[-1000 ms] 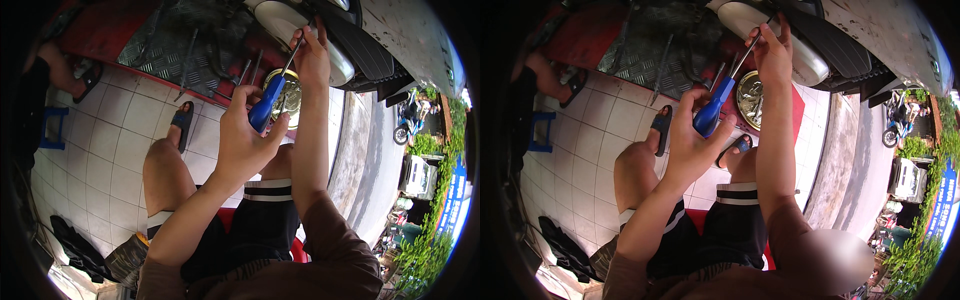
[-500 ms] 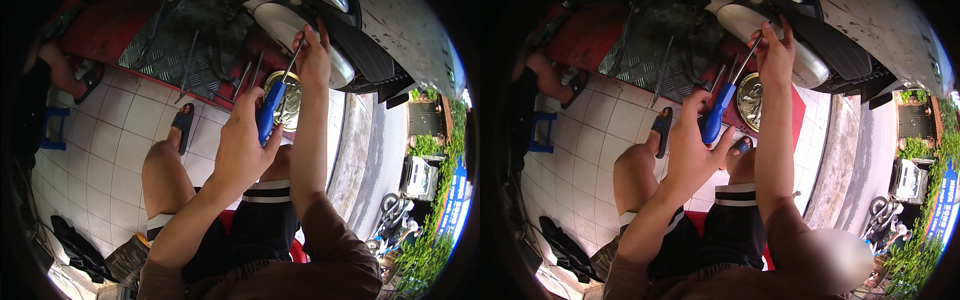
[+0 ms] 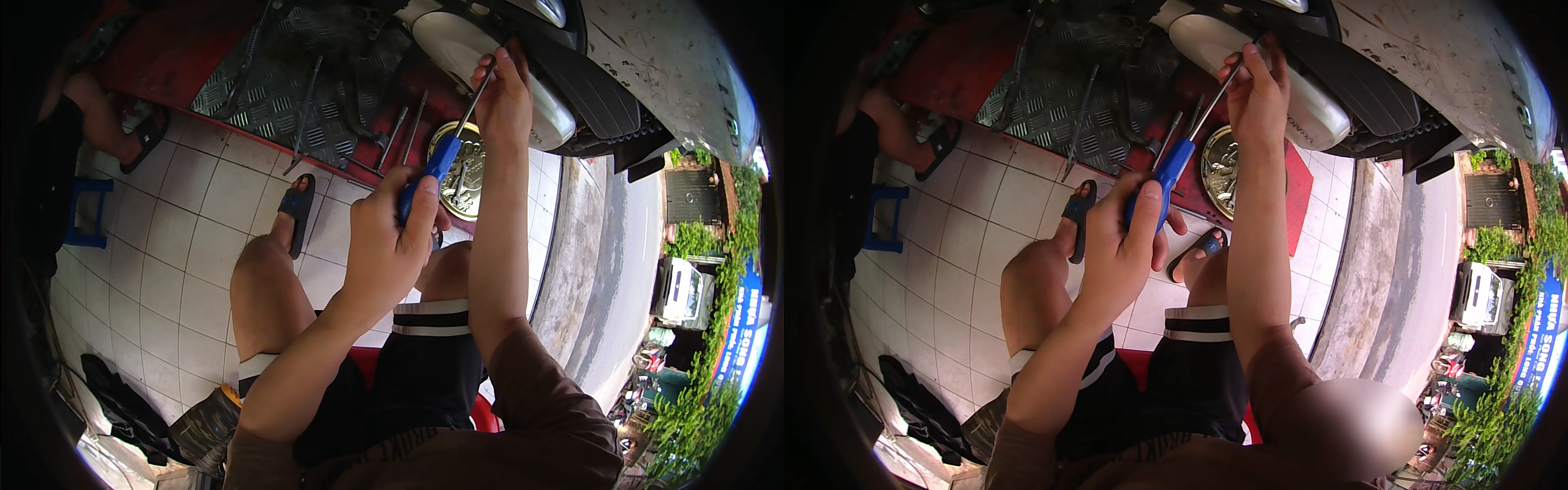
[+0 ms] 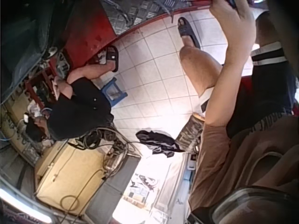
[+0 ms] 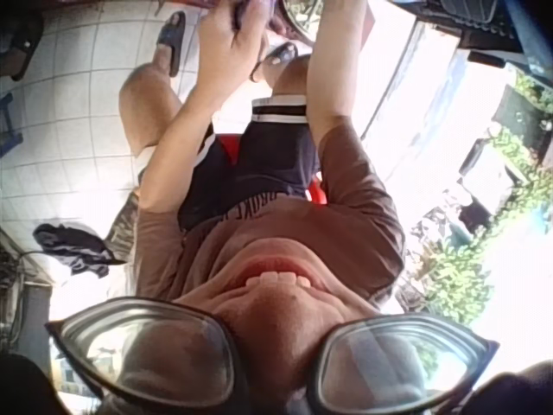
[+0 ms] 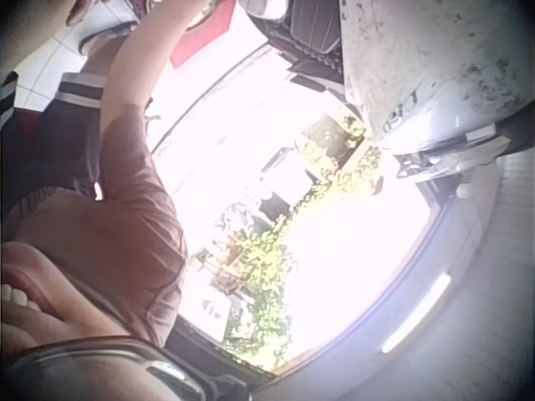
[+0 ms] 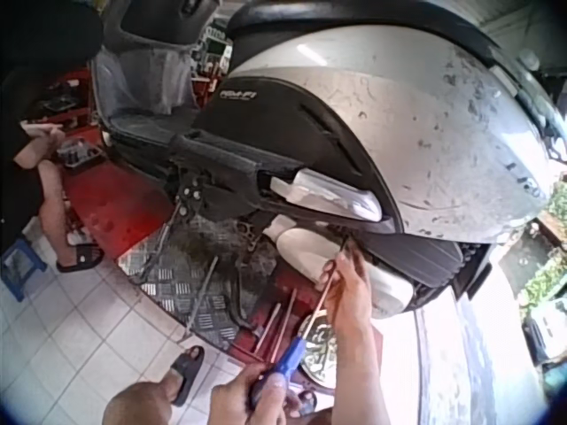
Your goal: The person sits on a stool and uses a T-handle wrench and a screwdriver to work on the underside of a white scooter. They loosen a bolt, remove it, and then use the screwdriver to adjust a component near the oil drain area while a metal tray collects fluid.
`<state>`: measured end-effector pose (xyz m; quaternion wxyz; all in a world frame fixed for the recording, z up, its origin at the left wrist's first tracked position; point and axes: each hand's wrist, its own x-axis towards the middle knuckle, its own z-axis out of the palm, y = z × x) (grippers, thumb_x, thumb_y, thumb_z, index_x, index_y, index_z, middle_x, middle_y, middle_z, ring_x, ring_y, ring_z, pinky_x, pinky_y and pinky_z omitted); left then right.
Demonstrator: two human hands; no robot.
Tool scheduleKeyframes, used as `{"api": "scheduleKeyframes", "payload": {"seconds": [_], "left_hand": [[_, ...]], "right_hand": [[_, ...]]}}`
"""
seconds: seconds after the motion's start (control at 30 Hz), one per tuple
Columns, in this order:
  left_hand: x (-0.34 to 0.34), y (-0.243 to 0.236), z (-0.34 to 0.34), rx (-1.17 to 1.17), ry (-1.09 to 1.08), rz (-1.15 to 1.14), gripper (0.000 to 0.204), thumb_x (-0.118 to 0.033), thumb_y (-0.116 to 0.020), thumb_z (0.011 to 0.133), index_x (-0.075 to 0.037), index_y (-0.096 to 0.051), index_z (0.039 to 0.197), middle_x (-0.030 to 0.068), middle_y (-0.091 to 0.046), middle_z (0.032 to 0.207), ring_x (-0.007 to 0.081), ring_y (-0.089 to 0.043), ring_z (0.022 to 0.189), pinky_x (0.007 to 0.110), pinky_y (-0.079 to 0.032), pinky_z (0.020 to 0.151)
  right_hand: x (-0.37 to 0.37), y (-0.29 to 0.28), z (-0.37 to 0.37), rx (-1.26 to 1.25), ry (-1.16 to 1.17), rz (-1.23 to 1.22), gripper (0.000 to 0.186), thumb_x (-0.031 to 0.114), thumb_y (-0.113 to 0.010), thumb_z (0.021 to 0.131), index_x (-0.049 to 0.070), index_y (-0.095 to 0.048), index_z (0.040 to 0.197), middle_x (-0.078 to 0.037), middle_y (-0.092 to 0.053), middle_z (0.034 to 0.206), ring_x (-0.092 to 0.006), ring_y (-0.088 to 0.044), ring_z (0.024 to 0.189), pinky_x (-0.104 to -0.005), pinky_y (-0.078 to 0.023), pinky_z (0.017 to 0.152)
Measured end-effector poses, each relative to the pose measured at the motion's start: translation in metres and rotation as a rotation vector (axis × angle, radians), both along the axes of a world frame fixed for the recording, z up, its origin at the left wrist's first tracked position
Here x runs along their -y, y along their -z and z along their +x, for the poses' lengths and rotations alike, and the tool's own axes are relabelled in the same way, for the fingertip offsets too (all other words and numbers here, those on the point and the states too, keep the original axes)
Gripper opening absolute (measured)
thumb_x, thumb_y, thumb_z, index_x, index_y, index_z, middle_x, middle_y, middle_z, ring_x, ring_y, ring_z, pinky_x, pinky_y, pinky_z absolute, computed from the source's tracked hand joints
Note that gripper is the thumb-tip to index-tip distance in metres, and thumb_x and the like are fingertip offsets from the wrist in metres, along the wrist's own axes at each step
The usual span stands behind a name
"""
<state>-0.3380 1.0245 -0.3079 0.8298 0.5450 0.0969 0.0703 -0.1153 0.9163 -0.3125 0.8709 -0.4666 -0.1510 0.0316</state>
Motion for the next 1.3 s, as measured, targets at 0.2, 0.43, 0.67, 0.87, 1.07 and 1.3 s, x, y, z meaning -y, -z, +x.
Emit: {"api": "scheduleKeyframes", "payload": {"seconds": [0.2, 0.43, 0.67, 0.87, 1.07, 1.3], "left_hand": [[-0.001, 0.016, 0.003, 0.124, -0.127, 0.350, 0.029, -0.013, -0.067, 0.087, 0.003, -0.055, 0.108, 0.0094, -0.062, 0.086, 0.0118, -0.058, 0.066, 0.024, -0.043, 0.050], [0.000, 0.005, -0.002, 0.157, -0.309, 0.708, 0.034, -0.006, -0.070, 0.077, 0.001, -0.054, 0.107, 0.0168, -0.060, 0.092, 0.0303, -0.066, 0.070, 0.036, -0.053, 0.057], [0.010, 0.007, -0.006, 0.155, -0.122, 0.447, 0.025, -0.011, -0.059, 0.093, 0.005, -0.054, 0.111, 0.0088, -0.066, 0.079, 0.0071, -0.054, 0.055, 0.021, -0.039, 0.046], [0.009, 0.003, -0.004, 0.058, 0.101, -0.133, 0.034, -0.027, -0.038, 0.104, 0.005, -0.050, 0.107, 0.0099, -0.060, 0.075, 0.0109, -0.052, 0.050, 0.023, -0.042, 0.048], [-0.004, 0.011, -0.002, -0.026, 0.225, -0.524, 0.043, -0.036, -0.030, 0.105, -0.001, -0.050, 0.117, 0.0101, -0.058, 0.084, 0.0080, -0.037, 0.052, 0.022, -0.031, 0.050], [-0.011, 0.001, 0.000, -0.153, 0.235, -0.548, 0.029, -0.024, -0.049, 0.099, -0.002, -0.048, 0.118, 0.0083, -0.057, 0.086, 0.0079, -0.040, 0.055, 0.022, -0.032, 0.053]], "right_hand": [[0.000, -0.001, 0.002, 0.014, 0.033, -0.022, 0.063, 0.003, -0.062, 0.090, 0.000, -0.027, 0.142, -0.012, -0.059, 0.081, -0.0202, -0.061, 0.069, -0.0325, -0.053, 0.058], [0.001, -0.002, 0.001, 0.030, 0.082, -0.090, 0.061, 0.002, -0.065, 0.087, -0.002, -0.032, 0.137, -0.014, -0.062, 0.084, -0.0206, -0.062, 0.062, -0.0309, -0.053, 0.055], [0.006, -0.004, 0.004, 0.064, 0.102, -0.146, 0.059, -0.001, -0.064, 0.085, -0.002, -0.034, 0.136, -0.014, -0.061, 0.086, -0.0205, -0.061, 0.066, -0.0324, -0.052, 0.056], [0.002, -0.003, 0.002, 0.063, 0.038, -0.068, 0.065, 0.001, -0.061, 0.088, 0.000, -0.025, 0.142, -0.014, -0.059, 0.082, -0.0223, -0.059, 0.067, -0.0337, -0.049, 0.057], [-0.002, 0.000, -0.002, -0.003, -0.019, -0.003, 0.069, 0.003, -0.058, 0.091, 0.000, -0.019, 0.147, -0.013, -0.058, 0.079, -0.0208, -0.058, 0.065, -0.0320, -0.048, 0.058], [-0.005, 0.003, 0.002, 0.015, 0.046, -0.005, 0.068, 0.004, -0.059, 0.091, -0.003, -0.021, 0.147, -0.012, -0.058, 0.077, -0.0184, -0.058, 0.062, -0.0302, -0.048, 0.054]]}}
